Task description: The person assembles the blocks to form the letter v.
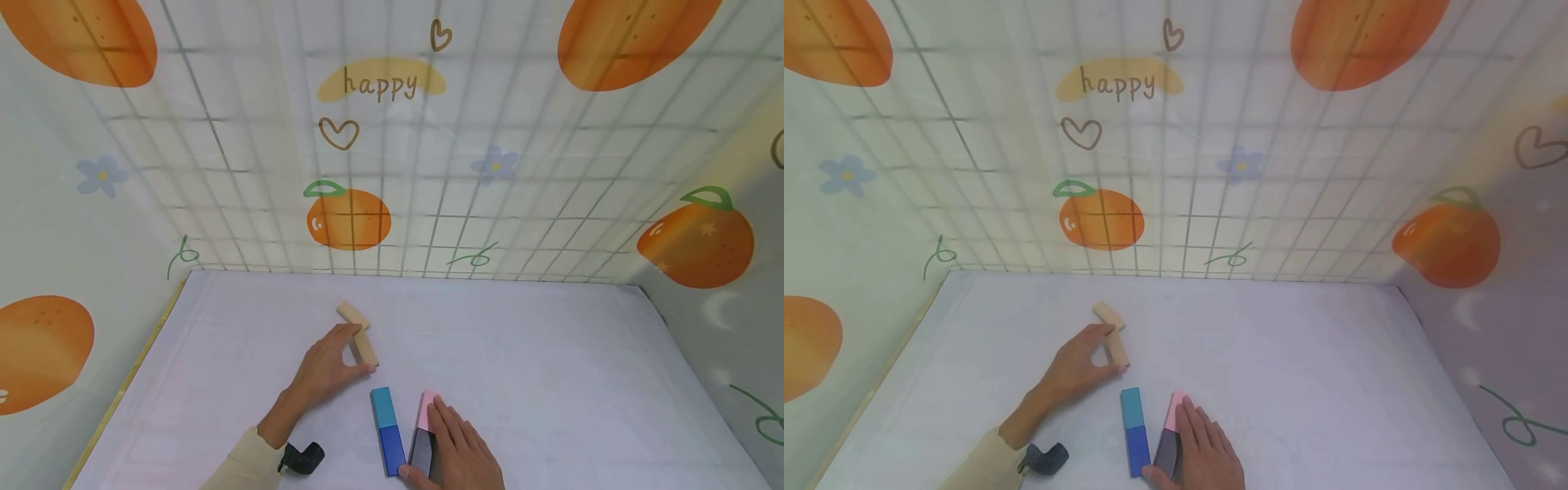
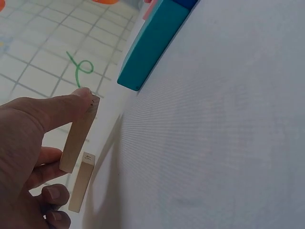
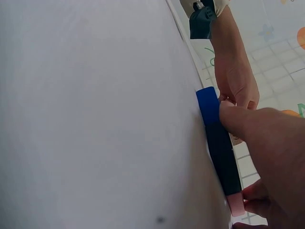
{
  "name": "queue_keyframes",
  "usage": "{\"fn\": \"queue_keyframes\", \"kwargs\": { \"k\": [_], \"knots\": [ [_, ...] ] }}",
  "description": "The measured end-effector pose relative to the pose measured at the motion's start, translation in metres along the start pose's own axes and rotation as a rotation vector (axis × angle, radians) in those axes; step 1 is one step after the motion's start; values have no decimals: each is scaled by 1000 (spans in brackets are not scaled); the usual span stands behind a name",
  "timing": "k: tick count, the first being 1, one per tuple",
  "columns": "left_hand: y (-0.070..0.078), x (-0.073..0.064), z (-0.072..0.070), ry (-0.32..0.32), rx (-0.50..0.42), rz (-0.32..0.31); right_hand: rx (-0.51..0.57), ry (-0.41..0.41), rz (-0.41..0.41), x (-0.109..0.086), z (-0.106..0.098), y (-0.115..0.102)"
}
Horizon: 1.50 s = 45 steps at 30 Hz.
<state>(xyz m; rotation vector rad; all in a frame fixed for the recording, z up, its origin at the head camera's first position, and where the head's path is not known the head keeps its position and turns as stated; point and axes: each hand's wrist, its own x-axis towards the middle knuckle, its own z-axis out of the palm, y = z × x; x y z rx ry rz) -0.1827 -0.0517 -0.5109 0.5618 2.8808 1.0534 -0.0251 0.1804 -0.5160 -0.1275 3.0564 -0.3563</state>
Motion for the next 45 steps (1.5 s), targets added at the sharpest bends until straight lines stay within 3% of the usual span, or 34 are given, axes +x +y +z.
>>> {"fn": "queue_keyframes", "kwargs": {
  "k": [34, 45],
  "knots": [
    [1, -2, 4, -14, 10, 70, 1, 18, -2, 0, 2, 1],
    [5, -4, 5, -59, 3, 66, 12, 18, 1, -1, 1, 0]
  ]
}}
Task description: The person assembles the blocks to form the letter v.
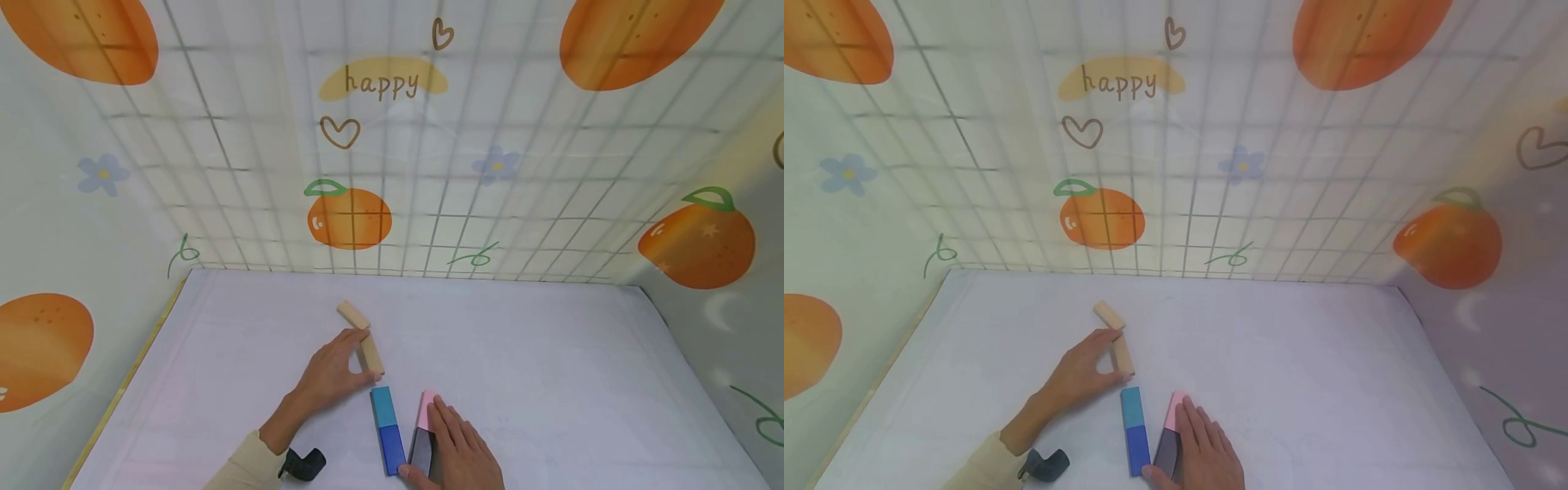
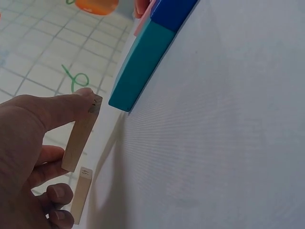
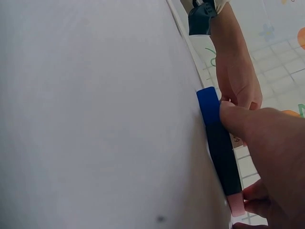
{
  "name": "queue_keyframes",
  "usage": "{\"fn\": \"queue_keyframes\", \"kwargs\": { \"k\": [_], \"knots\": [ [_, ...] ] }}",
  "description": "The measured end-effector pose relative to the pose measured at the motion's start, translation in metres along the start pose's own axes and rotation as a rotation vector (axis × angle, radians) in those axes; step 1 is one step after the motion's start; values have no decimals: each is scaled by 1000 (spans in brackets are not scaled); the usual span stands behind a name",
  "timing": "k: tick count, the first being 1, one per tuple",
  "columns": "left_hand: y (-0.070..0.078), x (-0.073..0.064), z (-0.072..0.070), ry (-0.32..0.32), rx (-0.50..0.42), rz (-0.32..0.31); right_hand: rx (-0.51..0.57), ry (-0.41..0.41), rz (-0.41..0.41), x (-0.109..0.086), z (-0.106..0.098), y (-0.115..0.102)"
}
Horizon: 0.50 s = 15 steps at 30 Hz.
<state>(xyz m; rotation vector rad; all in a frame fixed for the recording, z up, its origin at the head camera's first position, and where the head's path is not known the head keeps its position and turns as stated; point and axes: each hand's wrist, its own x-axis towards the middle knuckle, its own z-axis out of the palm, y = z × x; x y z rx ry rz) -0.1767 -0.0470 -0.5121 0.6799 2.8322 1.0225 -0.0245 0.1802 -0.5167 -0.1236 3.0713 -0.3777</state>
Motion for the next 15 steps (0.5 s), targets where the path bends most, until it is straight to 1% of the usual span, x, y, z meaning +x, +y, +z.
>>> {"fn": "queue_keyframes", "kwargs": {
  "k": [3, 8, 12, 15],
  "knots": [
    [2, -1, 0, -12, -6, -5, 3, -16, 10, 0, -1, 0],
    [2, -1, 1, -22, 15, 3, -1, -44, 29, 1, -1, -1],
    [2, -2, 2, -20, 21, 18, 1, -38, 27, 1, -1, -1],
    [2, -2, 3, -28, 21, 13, 0, -31, 24, 1, -1, 0]
  ]
}}
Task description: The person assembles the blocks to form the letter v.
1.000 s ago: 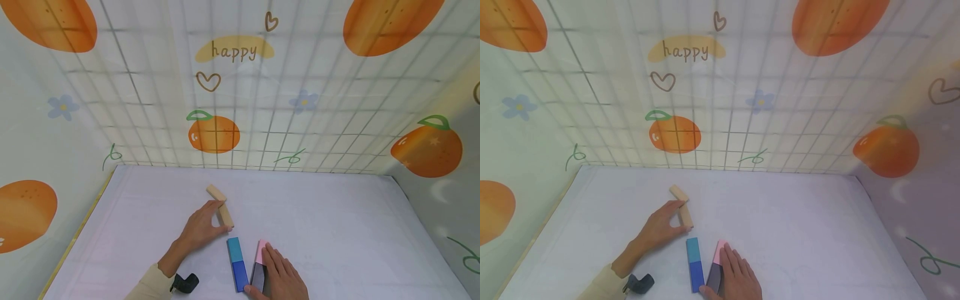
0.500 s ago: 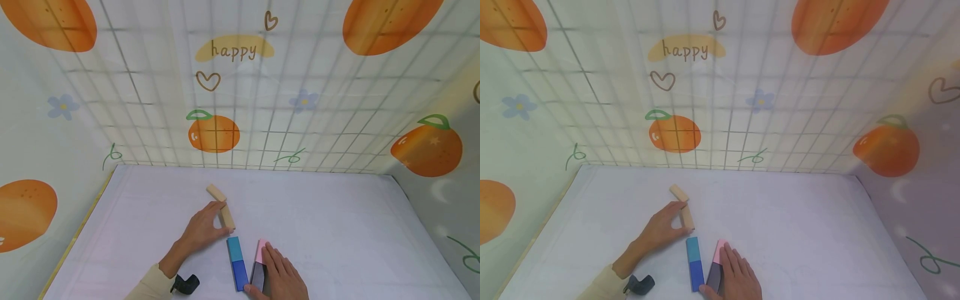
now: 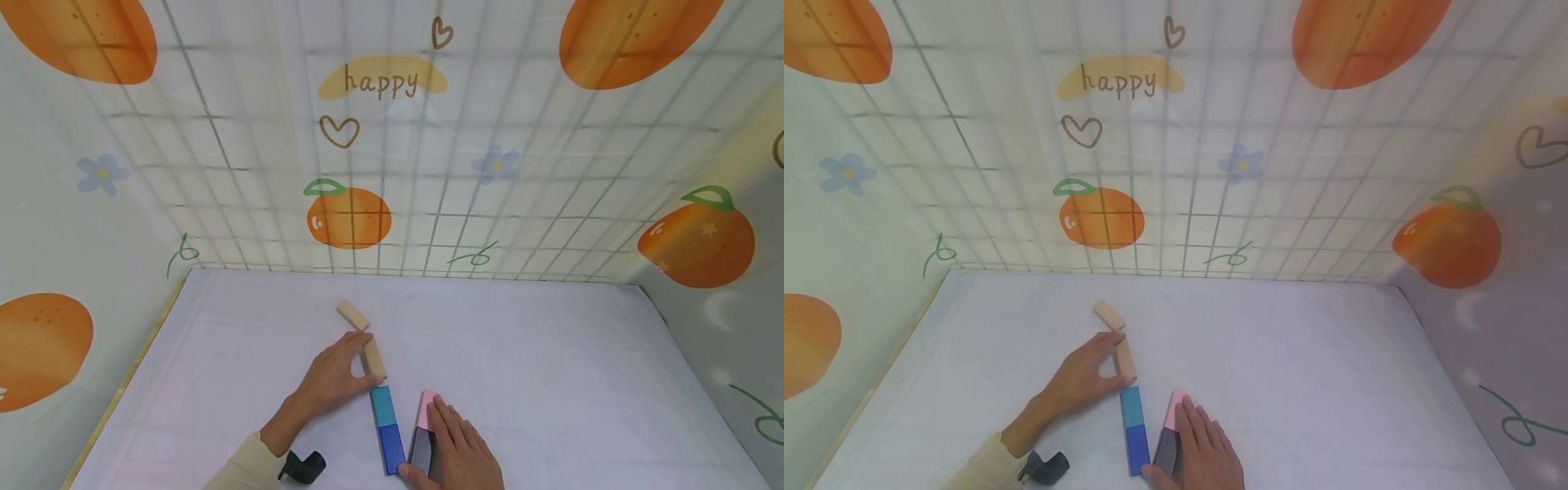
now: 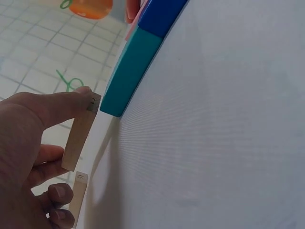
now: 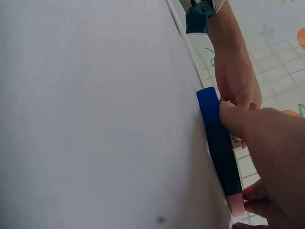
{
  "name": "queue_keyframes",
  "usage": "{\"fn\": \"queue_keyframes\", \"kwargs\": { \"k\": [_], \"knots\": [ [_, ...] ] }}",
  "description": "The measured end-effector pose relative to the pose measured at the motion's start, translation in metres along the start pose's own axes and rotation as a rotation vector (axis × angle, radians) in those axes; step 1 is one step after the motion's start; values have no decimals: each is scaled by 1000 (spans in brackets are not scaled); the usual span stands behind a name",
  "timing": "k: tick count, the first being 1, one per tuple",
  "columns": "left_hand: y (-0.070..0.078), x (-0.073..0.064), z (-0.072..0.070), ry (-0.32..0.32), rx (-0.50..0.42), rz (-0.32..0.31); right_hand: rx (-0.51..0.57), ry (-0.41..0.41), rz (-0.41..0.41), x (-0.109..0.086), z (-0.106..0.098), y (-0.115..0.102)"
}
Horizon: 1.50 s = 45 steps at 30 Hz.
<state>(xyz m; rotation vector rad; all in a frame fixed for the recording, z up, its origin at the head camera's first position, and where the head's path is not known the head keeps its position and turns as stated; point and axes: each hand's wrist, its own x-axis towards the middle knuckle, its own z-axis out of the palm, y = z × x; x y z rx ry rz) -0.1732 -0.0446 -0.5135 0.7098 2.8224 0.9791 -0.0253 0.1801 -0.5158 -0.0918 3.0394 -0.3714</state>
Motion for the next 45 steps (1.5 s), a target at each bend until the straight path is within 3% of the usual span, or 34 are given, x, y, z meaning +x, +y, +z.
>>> {"fn": "queue_keyframes", "kwargs": {
  "k": [20, 45],
  "knots": [
    [-1, -5, 5, -3, 6, 38, -8, 15, 4, 0, 0, -1],
    [-4, -5, 10, -54, 66, 50, 6, -7, -4, 1, -1, -1]
  ]
}}
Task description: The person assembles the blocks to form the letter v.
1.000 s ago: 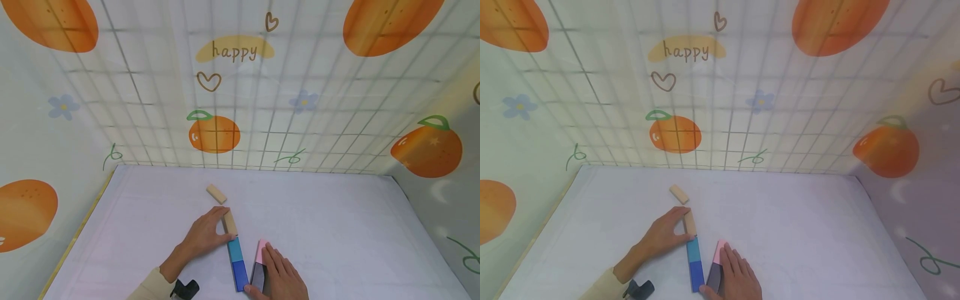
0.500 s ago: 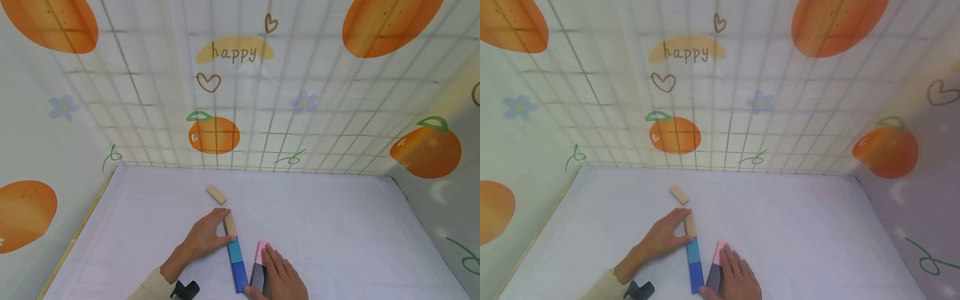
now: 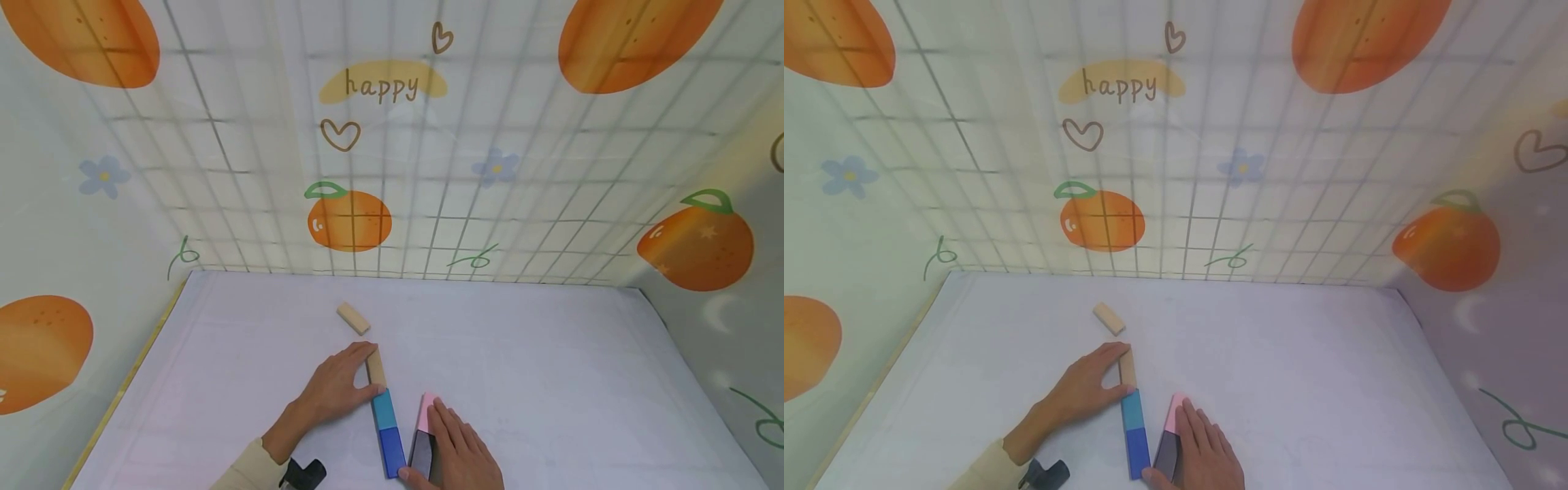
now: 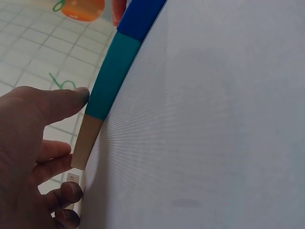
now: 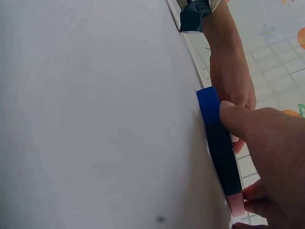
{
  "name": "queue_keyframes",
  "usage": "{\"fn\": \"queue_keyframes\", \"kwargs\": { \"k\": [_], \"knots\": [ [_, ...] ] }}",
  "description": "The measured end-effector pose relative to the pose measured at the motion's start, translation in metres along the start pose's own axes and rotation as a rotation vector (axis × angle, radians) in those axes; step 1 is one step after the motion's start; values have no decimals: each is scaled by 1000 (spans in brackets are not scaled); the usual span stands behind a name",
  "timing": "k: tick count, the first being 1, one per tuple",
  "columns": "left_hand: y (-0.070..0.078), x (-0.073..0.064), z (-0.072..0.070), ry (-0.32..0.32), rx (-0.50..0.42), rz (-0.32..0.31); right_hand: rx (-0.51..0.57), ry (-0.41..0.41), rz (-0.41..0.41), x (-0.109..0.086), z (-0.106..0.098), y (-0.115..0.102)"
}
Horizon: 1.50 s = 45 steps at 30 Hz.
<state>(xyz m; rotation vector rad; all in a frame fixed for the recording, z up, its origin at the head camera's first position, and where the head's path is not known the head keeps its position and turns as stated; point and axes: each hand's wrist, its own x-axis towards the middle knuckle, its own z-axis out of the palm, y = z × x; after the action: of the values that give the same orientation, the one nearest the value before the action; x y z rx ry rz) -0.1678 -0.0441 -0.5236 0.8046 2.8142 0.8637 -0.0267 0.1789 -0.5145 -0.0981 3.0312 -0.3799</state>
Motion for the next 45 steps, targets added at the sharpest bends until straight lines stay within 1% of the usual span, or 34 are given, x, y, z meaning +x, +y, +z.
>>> {"fn": "queue_keyframes", "kwargs": {
  "k": [13, 24, 31, 38, 45],
  "knots": [
    [0, 0, 1, 12, 19, 2, -22, 0, -7, -1, 1, 0],
    [2, -1, 1, 11, 17, -1, -9, 7, -12, 0, 2, 1],
    [0, 0, 4, 16, 36, -2, -26, 31, -19, -2, 2, 1],
    [1, -1, 3, 20, 18, -1, -21, 24, -12, -2, 1, 1],
    [1, 0, 4, 23, 17, 1, -27, 47, -27, -2, 2, 2]
  ]
}}
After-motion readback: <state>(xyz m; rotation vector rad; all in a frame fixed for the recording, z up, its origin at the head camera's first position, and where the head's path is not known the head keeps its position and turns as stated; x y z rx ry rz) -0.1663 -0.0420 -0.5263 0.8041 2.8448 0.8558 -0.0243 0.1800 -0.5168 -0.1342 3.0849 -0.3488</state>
